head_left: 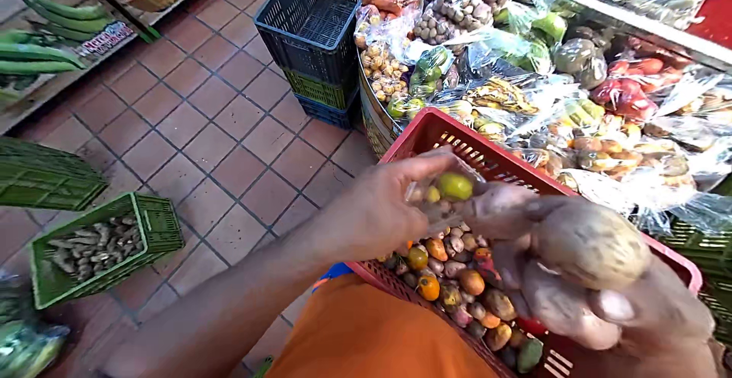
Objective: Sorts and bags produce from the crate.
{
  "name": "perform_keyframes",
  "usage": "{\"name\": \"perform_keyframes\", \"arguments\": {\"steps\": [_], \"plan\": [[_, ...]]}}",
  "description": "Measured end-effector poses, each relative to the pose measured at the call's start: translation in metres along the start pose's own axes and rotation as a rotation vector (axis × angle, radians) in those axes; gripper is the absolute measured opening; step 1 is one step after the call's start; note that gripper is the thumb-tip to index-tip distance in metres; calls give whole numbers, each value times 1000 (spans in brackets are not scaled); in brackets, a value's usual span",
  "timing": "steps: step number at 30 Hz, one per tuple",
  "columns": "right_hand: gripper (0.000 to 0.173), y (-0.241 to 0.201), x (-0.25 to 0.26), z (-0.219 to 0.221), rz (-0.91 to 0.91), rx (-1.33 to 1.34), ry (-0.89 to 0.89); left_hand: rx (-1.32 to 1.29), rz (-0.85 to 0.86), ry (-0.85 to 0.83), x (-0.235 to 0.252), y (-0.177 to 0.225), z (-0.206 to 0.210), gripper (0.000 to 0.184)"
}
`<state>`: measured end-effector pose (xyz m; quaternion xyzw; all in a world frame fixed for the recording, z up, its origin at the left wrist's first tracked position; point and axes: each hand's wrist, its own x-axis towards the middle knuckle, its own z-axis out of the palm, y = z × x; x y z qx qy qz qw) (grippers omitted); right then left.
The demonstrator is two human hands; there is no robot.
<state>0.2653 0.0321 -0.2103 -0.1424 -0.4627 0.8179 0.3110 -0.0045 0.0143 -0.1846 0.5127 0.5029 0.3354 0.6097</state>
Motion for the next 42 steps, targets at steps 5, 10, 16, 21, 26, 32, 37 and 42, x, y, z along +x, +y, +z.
{"name": "perform_keyframes", "arguments": {"steps": [5, 10, 16, 21, 26, 32, 37, 42], "plan": [[48, -5, 27, 7, 531, -38, 247, 264, -5, -20, 9, -6, 19, 86], [52, -5, 30, 18, 581, 168, 485, 388, -21, -57, 12, -9, 26, 83], [52, 6, 13, -7, 310, -100, 217, 215, -44, -2, 5, -15, 17, 83], [31, 110, -16, -136, 211, -1001, 420, -20, 47, 64, -5, -15, -1, 84], [47, 230, -27, -190, 709, -1509, 172, -96, 51, 72, -12, -22, -3, 82], [36, 201, -30, -194, 450, -1017, 479, -92, 59, 108, -18, -25, -4, 78], [24, 179, -57, -233, 569, -883, 706, -120, 78, 144, -24, -32, -8, 77], [53, 212, -42, -223, 831, -1521, 41, -110, 60, 137, -20, -29, 0, 76]]}}
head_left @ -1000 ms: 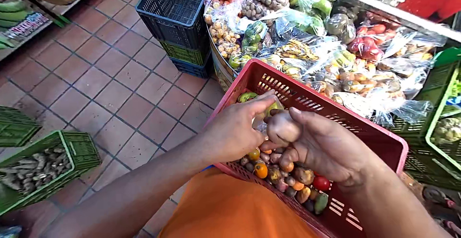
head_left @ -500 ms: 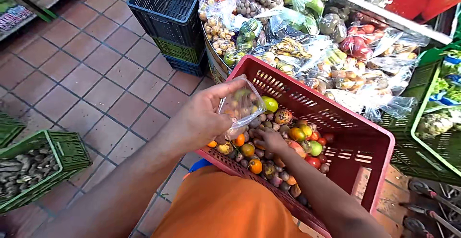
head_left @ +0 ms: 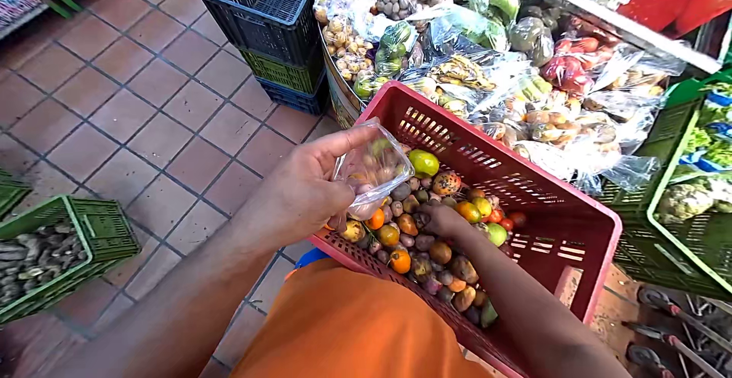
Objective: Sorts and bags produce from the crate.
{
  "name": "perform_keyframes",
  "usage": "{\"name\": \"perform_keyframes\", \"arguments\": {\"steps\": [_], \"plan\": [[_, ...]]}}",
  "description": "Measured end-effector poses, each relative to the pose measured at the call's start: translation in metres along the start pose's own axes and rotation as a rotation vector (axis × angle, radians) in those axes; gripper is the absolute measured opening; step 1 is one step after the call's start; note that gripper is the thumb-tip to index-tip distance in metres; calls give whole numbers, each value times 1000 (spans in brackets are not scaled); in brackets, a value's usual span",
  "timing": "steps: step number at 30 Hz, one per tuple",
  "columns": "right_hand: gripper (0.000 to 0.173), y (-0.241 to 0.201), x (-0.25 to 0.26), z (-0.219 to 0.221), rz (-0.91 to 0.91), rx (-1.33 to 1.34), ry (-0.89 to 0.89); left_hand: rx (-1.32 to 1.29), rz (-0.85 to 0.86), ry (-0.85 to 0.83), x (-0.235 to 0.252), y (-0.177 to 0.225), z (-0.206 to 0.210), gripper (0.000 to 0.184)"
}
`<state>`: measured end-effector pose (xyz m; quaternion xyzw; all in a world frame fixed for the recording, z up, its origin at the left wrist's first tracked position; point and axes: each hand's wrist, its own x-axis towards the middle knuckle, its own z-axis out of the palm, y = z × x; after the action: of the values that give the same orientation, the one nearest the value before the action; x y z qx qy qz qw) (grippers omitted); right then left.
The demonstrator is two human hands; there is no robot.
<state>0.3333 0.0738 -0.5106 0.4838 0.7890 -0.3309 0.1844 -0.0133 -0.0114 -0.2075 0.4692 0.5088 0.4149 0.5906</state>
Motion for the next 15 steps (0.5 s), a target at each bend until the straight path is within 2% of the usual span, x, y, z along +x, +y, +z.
{"name": "perform_keyframes", "arguments": {"steps": [2, 4, 6, 9, 10, 12, 15], "plan": [[39, 7, -5, -2, -50, 114, 63, 29, -2, 12, -1, 1, 2, 74], [27, 16, -14, -3, 1, 309, 107, 37, -4, 26, -4, 2, 4, 74], [31, 23, -17, -1, 68, 375, 87, 27, 5, 24, -3, 0, 2, 74], [49, 17, -9, -1, 72, 198, -33, -6, -4, 19, 1, -5, 1, 74], [49, 13, -5, -1, 70, 146, -53, 1, -12, 19, 1, -5, 2, 74], [41, 8, -3, -3, 67, 140, -30, 19, -19, 20, 1, -5, 5, 74], [31, 11, -9, -7, 97, 342, 47, 19, -14, 37, -2, -6, 3, 73]]}}
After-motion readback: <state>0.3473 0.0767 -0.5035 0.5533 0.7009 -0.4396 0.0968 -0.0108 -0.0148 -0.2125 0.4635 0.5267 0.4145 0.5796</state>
